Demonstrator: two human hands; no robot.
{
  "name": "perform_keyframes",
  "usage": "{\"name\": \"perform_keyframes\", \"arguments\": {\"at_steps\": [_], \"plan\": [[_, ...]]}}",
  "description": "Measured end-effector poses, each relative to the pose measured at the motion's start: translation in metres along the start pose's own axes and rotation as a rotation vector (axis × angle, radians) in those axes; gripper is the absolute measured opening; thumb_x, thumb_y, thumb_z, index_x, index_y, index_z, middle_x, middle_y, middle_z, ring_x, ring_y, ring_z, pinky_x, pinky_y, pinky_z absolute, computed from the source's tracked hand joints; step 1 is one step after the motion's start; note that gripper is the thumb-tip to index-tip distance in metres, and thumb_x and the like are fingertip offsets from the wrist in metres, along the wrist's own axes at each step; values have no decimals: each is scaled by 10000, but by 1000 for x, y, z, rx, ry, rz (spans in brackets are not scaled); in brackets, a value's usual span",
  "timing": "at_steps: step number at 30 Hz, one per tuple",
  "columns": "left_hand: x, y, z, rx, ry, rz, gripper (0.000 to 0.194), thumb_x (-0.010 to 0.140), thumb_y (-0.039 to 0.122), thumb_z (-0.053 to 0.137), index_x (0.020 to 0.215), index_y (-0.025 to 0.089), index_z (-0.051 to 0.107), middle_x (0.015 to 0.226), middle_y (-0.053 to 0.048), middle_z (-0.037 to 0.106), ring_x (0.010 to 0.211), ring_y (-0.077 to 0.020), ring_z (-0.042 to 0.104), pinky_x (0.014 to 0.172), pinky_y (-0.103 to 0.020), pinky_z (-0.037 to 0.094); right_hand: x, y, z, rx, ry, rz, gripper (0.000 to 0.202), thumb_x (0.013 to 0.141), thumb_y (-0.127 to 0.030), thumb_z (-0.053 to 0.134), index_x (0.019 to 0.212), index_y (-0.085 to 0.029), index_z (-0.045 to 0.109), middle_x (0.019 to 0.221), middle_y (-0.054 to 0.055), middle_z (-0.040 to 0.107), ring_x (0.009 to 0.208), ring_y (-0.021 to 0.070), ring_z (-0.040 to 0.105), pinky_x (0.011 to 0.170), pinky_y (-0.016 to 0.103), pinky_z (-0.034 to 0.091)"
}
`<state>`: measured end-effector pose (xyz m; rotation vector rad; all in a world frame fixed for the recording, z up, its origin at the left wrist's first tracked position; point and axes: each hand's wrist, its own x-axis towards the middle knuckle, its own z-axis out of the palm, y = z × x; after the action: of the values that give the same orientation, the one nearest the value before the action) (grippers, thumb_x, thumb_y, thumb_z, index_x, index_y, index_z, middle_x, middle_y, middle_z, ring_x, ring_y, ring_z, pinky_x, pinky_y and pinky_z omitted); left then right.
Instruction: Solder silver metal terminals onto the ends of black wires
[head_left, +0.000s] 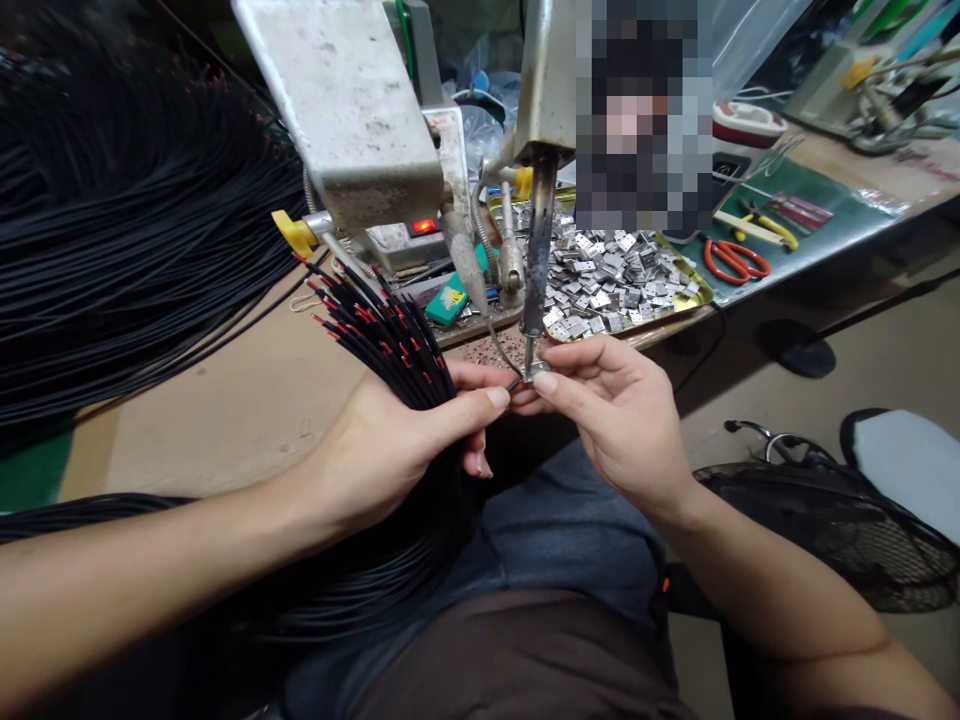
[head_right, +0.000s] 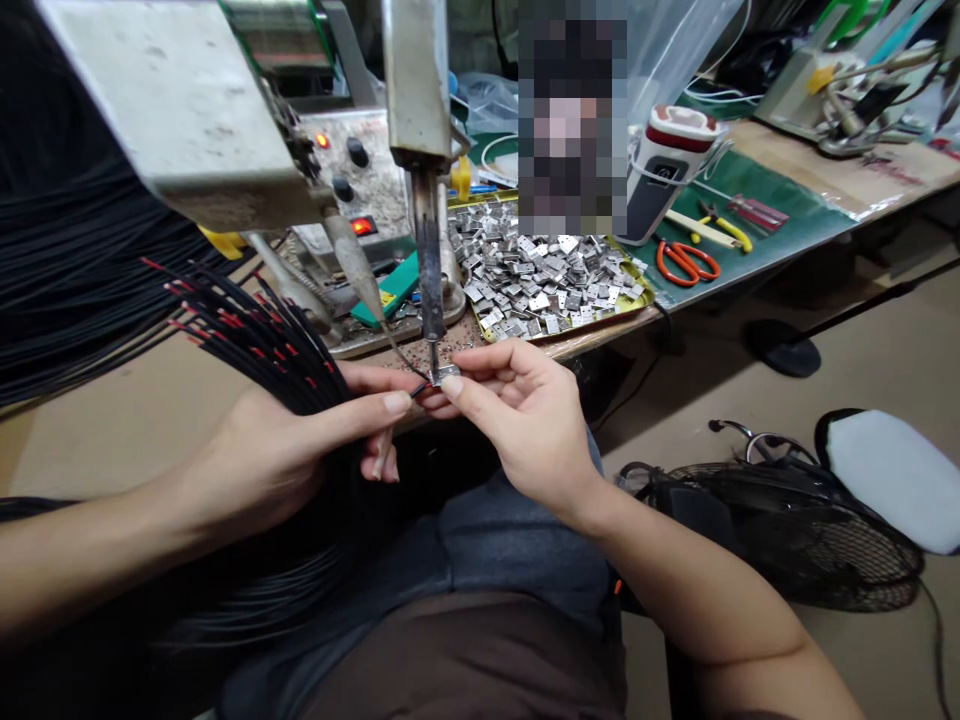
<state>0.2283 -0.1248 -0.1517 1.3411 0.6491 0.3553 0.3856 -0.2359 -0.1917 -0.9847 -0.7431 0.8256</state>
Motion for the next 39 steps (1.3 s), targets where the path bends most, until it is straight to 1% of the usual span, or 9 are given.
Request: {"name": "perform_keyframes", "arguments": {"at_steps": [4, 7, 10, 13, 22, 25, 28, 36, 39], "plan": [[1, -1, 0, -12, -9, -10, 401, 832, 336, 859, 1080, 60, 709, 645, -16, 679, 513, -121, 633, 497, -197, 545, -1, 0, 0, -13, 5, 5, 221, 871, -234, 833, 1000, -149, 675, 874, 37, 779, 782, 200, 787, 788, 360, 693], [0, -2, 1, -28, -1, -19, 387, 831, 332, 860, 1068, 65, 711, 639, -16, 677, 506, -118, 627, 492, -194, 542, -1, 1, -1, -19, 13, 19, 234, 856, -238, 845, 990, -147, 676, 886, 38, 778, 775, 193, 785, 779, 337, 690], [0, -2, 1, -38, 12, -42, 383, 815, 326, 870, 1054, 71, 712, 628, -11, 670, 498, -116, 621, 486, -192, 539, -1, 2, -1, -8, 15, 20, 244, 833, -211, 861, 983, -146, 679, 910, 36, 779, 773, 183, 785, 771, 304, 687], [0, -2, 1, -38, 18, -47, 387, 807, 324, 873, 1052, 70, 714, 631, -13, 669, 494, -119, 619, 488, -199, 545, 0, 2, 0, 7, 8, 17, 246, 824, -184, 863, 982, -147, 678, 881, 30, 777, 768, 181, 785, 763, 289, 685], [0, 0, 1, 57, 0, -40, 399, 815, 362, 864, 1078, 82, 755, 721, -38, 707, 540, -117, 641, 519, -194, 567, -3, 0, 1, -31, 16, 10, 206, 837, -201, 850, 941, -170, 674, 833, 9, 764, 755, 174, 778, 763, 296, 680], [-2, 2, 1, 71, -21, -29, 362, 832, 351, 852, 1072, 94, 764, 724, -34, 709, 568, -110, 653, 545, -175, 569, -3, -3, 1, -42, 15, 14, 192, 847, -205, 842, 918, -160, 669, 817, 26, 769, 739, 170, 777, 746, 277, 675], [-2, 3, 2, 75, -4, -27, 352, 843, 350, 839, 1068, 92, 754, 708, -33, 706, 571, -116, 657, 553, -182, 572, -4, -5, 2, -49, 20, 21, 196, 843, -199, 844, 915, -154, 668, 828, 41, 776, 748, 163, 778, 747, 256, 670], [-2, 1, 2, 37, -11, -25, 378, 849, 350, 835, 1079, 75, 715, 692, -37, 705, 557, -126, 660, 545, -195, 570, -6, -3, 5, -84, 60, -3, 187, 839, -209, 842, 915, -164, 677, 832, 37, 779, 751, 182, 779, 756, 299, 680], [-2, 1, 2, 39, -1, -21, 373, 844, 352, 835, 1062, 77, 711, 682, -34, 705, 549, -125, 656, 540, -193, 573, -7, -4, 6, -78, 66, -13, 166, 844, -192, 834, 917, -177, 685, 837, 32, 780, 754, 179, 780, 755, 292, 676]]}}
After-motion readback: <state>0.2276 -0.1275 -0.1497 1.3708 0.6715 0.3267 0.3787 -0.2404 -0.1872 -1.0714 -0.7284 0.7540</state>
